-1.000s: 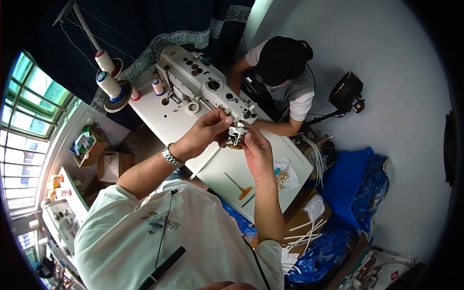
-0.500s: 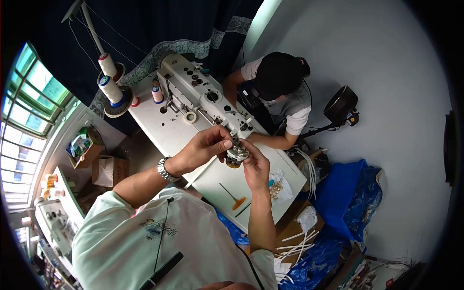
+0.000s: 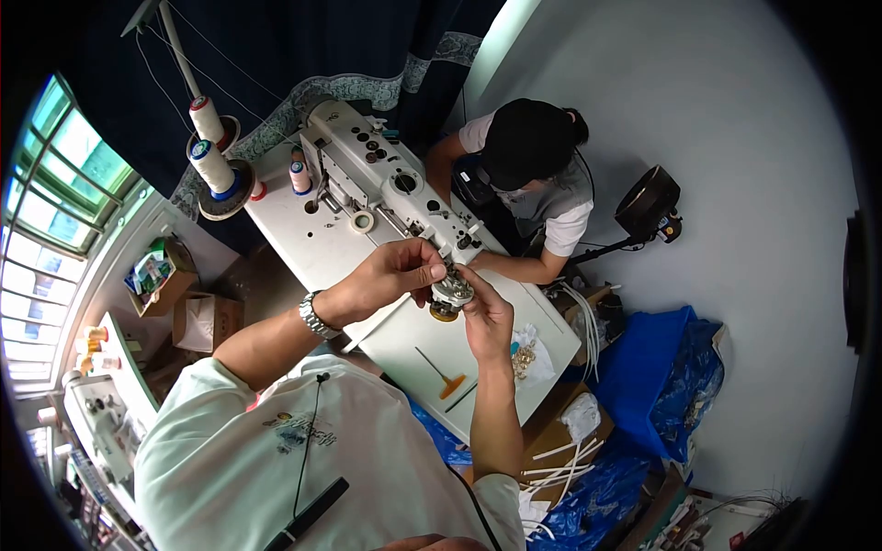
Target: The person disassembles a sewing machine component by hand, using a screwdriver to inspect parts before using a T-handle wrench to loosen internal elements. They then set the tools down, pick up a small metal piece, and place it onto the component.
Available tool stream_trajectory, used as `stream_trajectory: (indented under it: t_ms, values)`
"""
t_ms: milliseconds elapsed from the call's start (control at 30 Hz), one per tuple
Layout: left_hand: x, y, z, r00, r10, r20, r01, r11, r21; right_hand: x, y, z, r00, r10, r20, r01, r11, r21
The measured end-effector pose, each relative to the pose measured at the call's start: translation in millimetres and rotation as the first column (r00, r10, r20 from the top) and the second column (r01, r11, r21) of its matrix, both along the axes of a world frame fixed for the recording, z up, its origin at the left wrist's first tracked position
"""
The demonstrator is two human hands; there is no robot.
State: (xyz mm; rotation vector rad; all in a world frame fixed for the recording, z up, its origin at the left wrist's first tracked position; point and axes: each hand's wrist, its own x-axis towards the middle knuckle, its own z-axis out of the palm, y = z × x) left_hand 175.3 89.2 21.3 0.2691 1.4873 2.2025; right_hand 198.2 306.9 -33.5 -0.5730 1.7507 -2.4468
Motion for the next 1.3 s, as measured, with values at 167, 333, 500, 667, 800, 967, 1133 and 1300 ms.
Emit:
stream_trajectory:
  t_ms: [167,333,500,667,800,967,1133,1300]
  values:
    - [-0.8,1.4,3.1,1.000,-0.003,0.016,0.004,1.000,-0.014,-0.1,1.6,-1.0,1.000,-0.002,-0.013,0.002,1.000,0.005]
    - [-1.3,1.7,5.6,1.000,-0.012,0.026,0.013,1.000,-0.014,0.0,1.6,0.8,1.000,0.009,-0.016,-0.009,1.000,-0.005]
    - [-1.1,1.4,5.1,0.999,-0.014,0.030,0.014,1.000,-0.009,1.5,1.6,2.3,0.999,-0.005,0.036,0.004,1.000,0.030]
    - [-1.0,0.4,4.9,1.000,-0.019,0.020,0.020,1.000,-0.024,2.6,-0.4,4.2,0.999,-0.017,0.032,0.016,0.999,0.034]
    - [-0.1,0.7,2.4,1.000,-0.014,0.014,0.014,1.000,-0.012,3.0,0.2,2.1,0.999,-0.021,0.042,0.020,0.999,0.039]
    - [1.2,-0.1,2.9,1.000,-0.017,0.006,0.017,1.000,-0.014,2.5,3.6,-2.1,1.000,0.027,-0.014,-0.026,0.999,0.022]
    - [0.5,-0.9,-2.0,1.000,-0.031,-0.004,0.031,0.999,-0.010,5.6,-0.2,6.0,1.000,-0.010,-0.001,0.010,0.998,0.056]
    - [0.6,-0.8,-2.1,0.999,-0.035,-0.013,0.035,0.999,-0.009,7.2,-1.7,9.0,0.999,-0.047,0.018,0.046,0.996,0.083]
